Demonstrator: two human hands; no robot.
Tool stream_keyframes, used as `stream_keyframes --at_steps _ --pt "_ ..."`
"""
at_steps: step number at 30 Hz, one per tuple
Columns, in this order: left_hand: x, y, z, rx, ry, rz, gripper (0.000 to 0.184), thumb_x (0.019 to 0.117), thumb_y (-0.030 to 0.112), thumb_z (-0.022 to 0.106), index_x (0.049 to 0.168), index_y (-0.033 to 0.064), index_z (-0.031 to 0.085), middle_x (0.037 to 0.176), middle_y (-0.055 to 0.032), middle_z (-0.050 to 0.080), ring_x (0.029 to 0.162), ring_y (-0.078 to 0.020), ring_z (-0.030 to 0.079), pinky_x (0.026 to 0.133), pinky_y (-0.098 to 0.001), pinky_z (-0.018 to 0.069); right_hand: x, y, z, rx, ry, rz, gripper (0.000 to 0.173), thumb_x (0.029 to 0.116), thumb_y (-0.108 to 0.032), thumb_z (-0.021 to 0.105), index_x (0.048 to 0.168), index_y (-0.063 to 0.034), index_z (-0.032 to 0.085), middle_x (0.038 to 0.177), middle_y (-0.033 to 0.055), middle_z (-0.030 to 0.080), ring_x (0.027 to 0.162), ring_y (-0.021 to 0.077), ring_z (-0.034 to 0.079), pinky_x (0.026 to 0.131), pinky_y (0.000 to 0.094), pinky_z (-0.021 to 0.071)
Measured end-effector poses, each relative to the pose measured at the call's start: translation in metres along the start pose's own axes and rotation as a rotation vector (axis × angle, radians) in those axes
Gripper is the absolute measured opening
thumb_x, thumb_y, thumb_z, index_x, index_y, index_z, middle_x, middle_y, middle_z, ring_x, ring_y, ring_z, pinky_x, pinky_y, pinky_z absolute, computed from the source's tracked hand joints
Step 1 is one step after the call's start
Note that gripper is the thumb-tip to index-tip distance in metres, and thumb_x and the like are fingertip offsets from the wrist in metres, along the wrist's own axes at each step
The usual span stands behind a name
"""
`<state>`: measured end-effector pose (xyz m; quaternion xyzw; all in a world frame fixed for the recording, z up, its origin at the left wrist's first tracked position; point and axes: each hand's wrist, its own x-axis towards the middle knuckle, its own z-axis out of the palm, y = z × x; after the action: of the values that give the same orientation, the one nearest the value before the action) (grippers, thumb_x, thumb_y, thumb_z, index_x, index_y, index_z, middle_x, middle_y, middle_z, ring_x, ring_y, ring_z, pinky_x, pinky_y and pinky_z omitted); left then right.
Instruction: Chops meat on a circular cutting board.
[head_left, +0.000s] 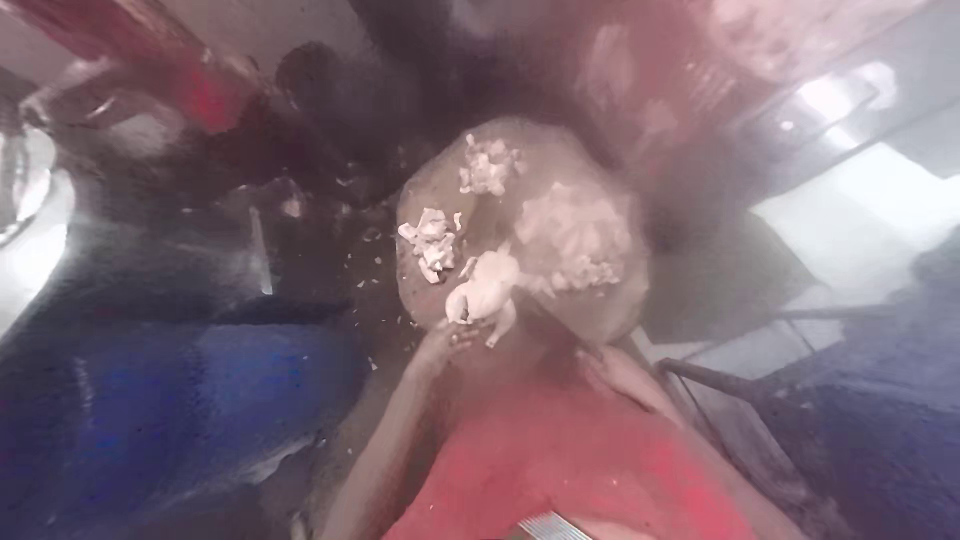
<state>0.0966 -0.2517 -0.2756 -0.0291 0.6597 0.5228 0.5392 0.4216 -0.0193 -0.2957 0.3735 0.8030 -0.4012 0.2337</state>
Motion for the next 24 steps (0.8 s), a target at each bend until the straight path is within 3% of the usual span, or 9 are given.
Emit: stream_keyframes --at_steps 2,4,8,10,12,14,16,21,24 --pt "0.004 0.008 -0.013 -0.017 -0.140 -0.002 0.038 0.1097 0.018 0.037 0.143 0.0011 0.045 0.126 -0.0184 0.069 0.110 -0.0322 0.070 0.093 -0.0496 0.0589 -0.004 -0.007 0.000 -0.004 0.001 0.008 0.063 0.1028 -0.062 0.043 0.137 -0.0127 0.061 0.122 0.0195 0.069 0.116 0.0370 0.065 0.101 0.0619 0.0494" --pt "0.013 0.011 -0.014 0.108 -0.338 -0.041 0.041 0.1113 0.021 0.032 0.139 0.0001 0.054 0.130 -0.0144 0.069 0.111 -0.0283 0.070 0.093 -0.0466 0.0588 -0.004 -0.012 0.003 -0.022 0.005 0.017 0.063 0.1030 -0.062 0.044 0.139 -0.0126 0.060 0.125 0.0196 0.067 0.118 0.0372 0.065 0.102 0.0619 0.0492" --pt "0.025 0.004 0.015 0.286 -0.512 -0.121 0.041 0.1076 0.035 0.050 0.131 0.0058 0.067 0.116 -0.0098 0.074 0.101 -0.0223 0.072 0.087 -0.0395 0.0603 -0.011 -0.023 0.015 -0.010 0.099 0.016 0.062 0.1025 -0.061 0.045 0.138 -0.0119 0.060 0.132 0.0163 0.066 0.124 0.0331 0.062 0.107 0.0581 0.0478" --pt "0.024 -0.003 0.018 0.275 -0.517 -0.122 0.042 0.1061 0.037 0.053 0.133 0.0068 0.064 0.117 -0.0113 0.073 0.102 -0.0241 0.072 0.088 -0.0409 0.0600 -0.026 -0.034 0.017 0.016 0.113 -0.008 0.060 0.1041 -0.057 0.044 0.140 -0.0111 0.060 0.135 0.0157 0.065 0.128 0.0308 0.060 0.112 0.0539 0.0452" --pt "0.028 -0.011 0.003 0.248 -0.496 -0.123 0.041 0.1058 0.037 0.054 0.131 0.0059 0.065 0.117 -0.0126 0.073 0.103 -0.0259 0.071 0.090 -0.0433 0.0599 -0.033 -0.048 0.028 0.071 0.063 0.037 0.060 0.1050 -0.056 0.043 0.138 -0.0098 0.060 0.129 0.0178 0.067 0.123 0.0331 0.063 0.107 0.0566 0.0483" --pt "0.026 -0.012 -0.006 0.253 -0.534 -0.081 0.038 0.1082 0.027 0.046 0.133 0.0043 0.063 0.122 -0.0133 0.072 0.110 -0.0267 0.069 0.092 -0.0439 0.0586 -0.038 -0.051 0.050 0.151 0.073 0.001 0.058 0.1061 -0.054 0.044 0.132 -0.0065 0.064 0.120 0.0195 0.069 0.114 0.0343 0.067 0.102 0.0571 0.0508" --pt "0.027 -0.011 -0.003 0.292 -0.561 -0.061 0.041 0.1087 0.025 0.043 0.142 0.0060 0.057 0.131 -0.0122 0.069 0.119 -0.0258 0.067 0.097 -0.0432 0.0555 -0.043 -0.054 0.059 0.164 0.074 -0.002 0.054 0.1070 -0.051 0.044 0.136 -0.0089 0.061 0.123 0.0198 0.068 0.115 0.0363 0.066 0.102 0.0599 0.0498" --pt "0.028 -0.015 0.035 0.406 -0.442 -0.069 0.046 0.1082 0.032 0.049 0.147 0.0070 0.051 0.130 -0.0173 0.066 0.110 -0.0288 0.069 0.087 -0.0464 0.0590 -0.045 -0.063 0.059 0.196 0.086 0.026 0.056 0.1064 -0.051 0.045 0.141 -0.0087 0.056 0.128 0.0204 0.066 0.118 0.0370 0.065 0.102 0.0613 0.0504" --pt "0.024 -0.013 0.054 0.404 -0.412 -0.154 0.043 0.1063 0.037 0.055 0.136 0.0066 0.059 0.114 -0.0142 0.071 0.094 -0.0245 0.072 0.078 -0.0414 0.0614 -0.045 -0.071 0.054 0.247 0.033 0.034 0.052 0.1083 -0.044 0.046 0.134 -0.0007 0.060 0.125 0.0248 0.066 0.118 0.0392 0.064 0.103 0.0601 0.0481"
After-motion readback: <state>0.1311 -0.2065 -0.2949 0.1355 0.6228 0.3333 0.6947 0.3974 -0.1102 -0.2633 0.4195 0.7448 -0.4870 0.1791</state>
